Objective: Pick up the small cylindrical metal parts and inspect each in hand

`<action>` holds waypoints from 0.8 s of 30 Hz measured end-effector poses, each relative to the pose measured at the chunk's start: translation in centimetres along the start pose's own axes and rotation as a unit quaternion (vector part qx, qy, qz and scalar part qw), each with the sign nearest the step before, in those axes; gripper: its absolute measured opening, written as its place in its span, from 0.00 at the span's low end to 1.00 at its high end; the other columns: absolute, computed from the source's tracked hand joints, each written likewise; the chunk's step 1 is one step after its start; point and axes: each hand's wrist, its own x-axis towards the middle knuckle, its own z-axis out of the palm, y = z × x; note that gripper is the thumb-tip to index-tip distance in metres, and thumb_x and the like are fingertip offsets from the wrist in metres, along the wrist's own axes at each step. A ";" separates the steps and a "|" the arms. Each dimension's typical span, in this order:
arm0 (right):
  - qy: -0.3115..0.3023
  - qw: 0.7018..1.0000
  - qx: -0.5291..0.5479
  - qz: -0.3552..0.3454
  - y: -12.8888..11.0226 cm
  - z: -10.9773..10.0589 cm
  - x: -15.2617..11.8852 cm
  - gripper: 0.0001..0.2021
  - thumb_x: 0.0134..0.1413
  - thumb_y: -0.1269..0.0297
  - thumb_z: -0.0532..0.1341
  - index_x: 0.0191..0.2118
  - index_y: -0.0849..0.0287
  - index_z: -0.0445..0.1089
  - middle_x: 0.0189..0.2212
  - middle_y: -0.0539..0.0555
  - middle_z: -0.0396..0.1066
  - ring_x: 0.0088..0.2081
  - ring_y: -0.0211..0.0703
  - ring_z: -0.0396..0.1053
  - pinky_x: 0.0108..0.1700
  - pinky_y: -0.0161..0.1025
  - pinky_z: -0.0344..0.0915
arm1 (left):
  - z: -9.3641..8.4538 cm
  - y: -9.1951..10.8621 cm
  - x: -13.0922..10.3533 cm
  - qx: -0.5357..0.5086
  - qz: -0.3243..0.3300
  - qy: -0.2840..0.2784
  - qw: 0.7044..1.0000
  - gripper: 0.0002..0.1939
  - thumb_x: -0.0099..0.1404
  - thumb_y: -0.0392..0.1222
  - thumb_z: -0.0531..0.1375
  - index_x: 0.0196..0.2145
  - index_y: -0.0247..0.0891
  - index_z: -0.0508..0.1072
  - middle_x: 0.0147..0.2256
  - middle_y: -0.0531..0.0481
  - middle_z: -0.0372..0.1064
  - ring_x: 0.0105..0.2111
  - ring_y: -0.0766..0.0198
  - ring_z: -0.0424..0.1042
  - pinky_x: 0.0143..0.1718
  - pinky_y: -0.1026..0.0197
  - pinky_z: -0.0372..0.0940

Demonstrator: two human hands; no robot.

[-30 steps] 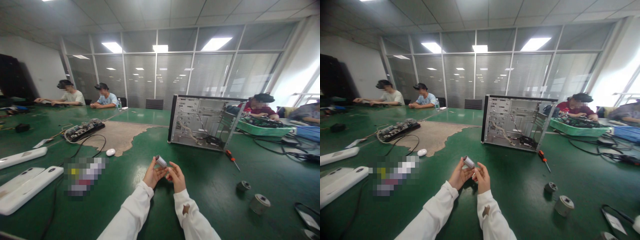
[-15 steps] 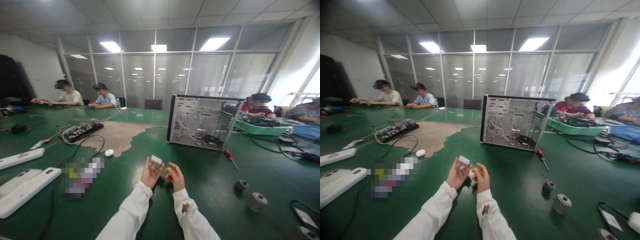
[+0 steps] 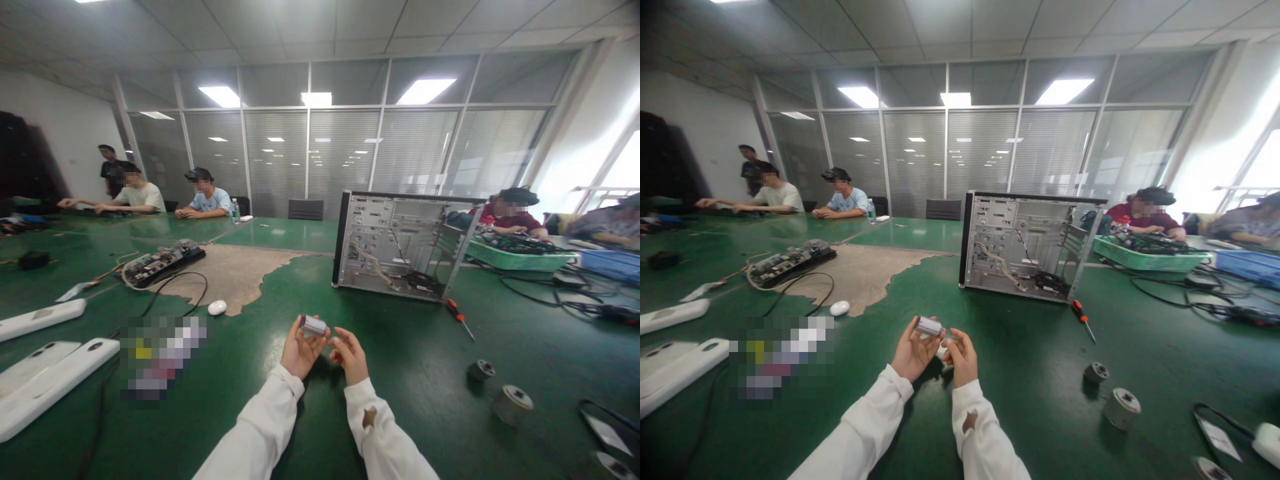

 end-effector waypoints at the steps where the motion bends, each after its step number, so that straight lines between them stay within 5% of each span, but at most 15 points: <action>1: 0.001 1.000 0.002 -0.002 0.1 0.0 0.0 0.20 0.34 0.56 0.62 0.35 0.61 0.63 0.20 0.49 0.68 0.15 0.30 0.59 0.16 0.28 0.52 | 0.0 0.0 0.0 0.000 -0.001 0.000 1.000 0.24 0.57 0.52 0.51 0.46 0.33 0.61 0.31 0.42 0.70 0.33 0.61 0.71 0.33 0.64 0.65; 10: 0.003 1.000 0.008 0.003 0.0 0.1 0.0 0.20 0.32 0.55 0.63 0.34 0.61 0.64 0.20 0.48 0.68 0.14 0.30 0.59 0.15 0.28 0.52 | 0.0 -0.2 0.0 0.009 -0.004 0.003 1.000 0.20 0.55 0.48 0.55 0.42 0.32 0.60 0.31 0.42 0.69 0.33 0.61 0.71 0.32 0.64 0.65; 16: 0.012 1.000 0.013 0.018 0.0 0.1 0.1 0.21 0.31 0.55 0.63 0.34 0.61 0.64 0.20 0.49 0.68 0.15 0.30 0.59 0.15 0.29 0.51 | 0.0 -1.0 0.3 0.125 0.106 0.016 0.986 0.21 0.49 0.39 0.61 0.40 0.35 0.61 0.31 0.47 0.68 0.31 0.65 0.70 0.34 0.63 0.64; 24: 0.042 0.998 0.011 0.049 -0.2 0.0 0.2 0.19 0.29 0.57 0.64 0.32 0.60 0.67 0.23 0.49 0.67 0.19 0.32 0.61 0.15 0.28 0.53 | 0.0 -1.7 0.4 0.421 0.244 0.007 0.874 0.29 0.43 0.37 0.64 0.44 0.37 0.59 0.40 0.44 0.64 0.40 0.60 0.66 0.40 0.59 0.62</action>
